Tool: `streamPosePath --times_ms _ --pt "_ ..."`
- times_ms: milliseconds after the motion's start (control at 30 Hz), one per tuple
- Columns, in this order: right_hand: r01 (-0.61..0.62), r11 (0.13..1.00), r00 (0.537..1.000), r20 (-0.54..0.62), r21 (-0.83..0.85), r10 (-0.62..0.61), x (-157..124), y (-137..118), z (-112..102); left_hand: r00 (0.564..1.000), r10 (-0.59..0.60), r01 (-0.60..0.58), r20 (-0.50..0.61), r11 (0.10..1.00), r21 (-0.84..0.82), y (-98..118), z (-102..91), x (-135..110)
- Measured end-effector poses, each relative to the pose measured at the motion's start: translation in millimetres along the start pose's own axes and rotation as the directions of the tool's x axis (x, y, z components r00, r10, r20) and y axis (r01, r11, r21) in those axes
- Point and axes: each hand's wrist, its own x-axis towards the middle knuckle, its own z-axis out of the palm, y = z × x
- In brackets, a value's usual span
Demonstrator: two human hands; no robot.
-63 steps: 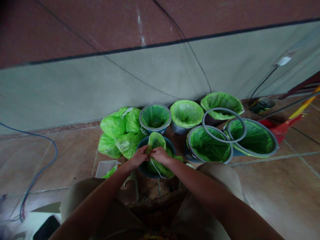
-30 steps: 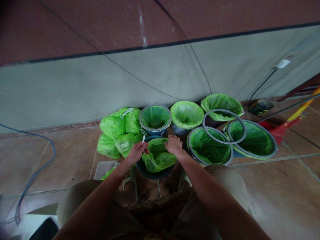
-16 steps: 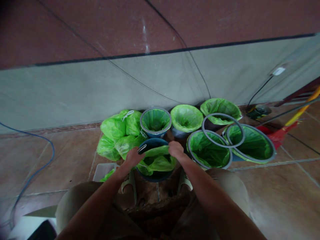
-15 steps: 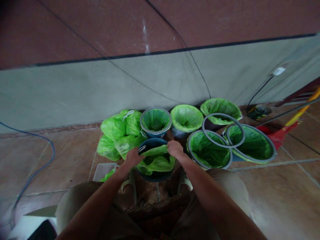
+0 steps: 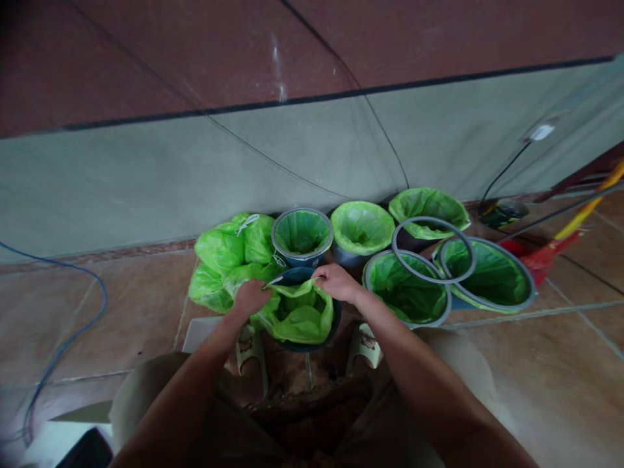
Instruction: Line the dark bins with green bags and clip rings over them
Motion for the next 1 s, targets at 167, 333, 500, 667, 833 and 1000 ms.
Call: streamPosePath --times_ms 167,333,500,667,833,1000 --pt "-0.033 0.95 0.959 0.278 0.311 -0.057 -14 -12 -11 0.986 0.058 -0.081 -0.155 0.986 -0.146 8 -25.9 -3" --pt "-0.069 0.94 0.939 0.341 0.334 -0.052 -19 -13 -21 0.958 0.099 -0.178 -0.27 0.942 -0.284 4 -26.9 -3" --pt "-0.127 0.949 0.975 0.138 -0.289 0.173 -8 9 -10 0.989 0.126 -0.132 -0.079 0.987 -0.087 0 -5.4 2" --pt "-0.138 0.798 0.974 0.065 -0.587 0.216 -3 16 -4 0.995 0.091 -0.095 -0.042 0.992 -0.085 -2 4.9 4" --pt "-0.171 0.801 0.982 -0.031 -0.574 0.188 -5 13 -12 0.997 0.005 -0.018 -0.073 0.984 -0.175 -2 4.8 7" --pt "-0.226 0.931 0.972 0.002 -0.286 0.236 -6 15 -15 0.992 -0.01 -0.063 -0.128 0.834 -0.547 -5 12.6 14"
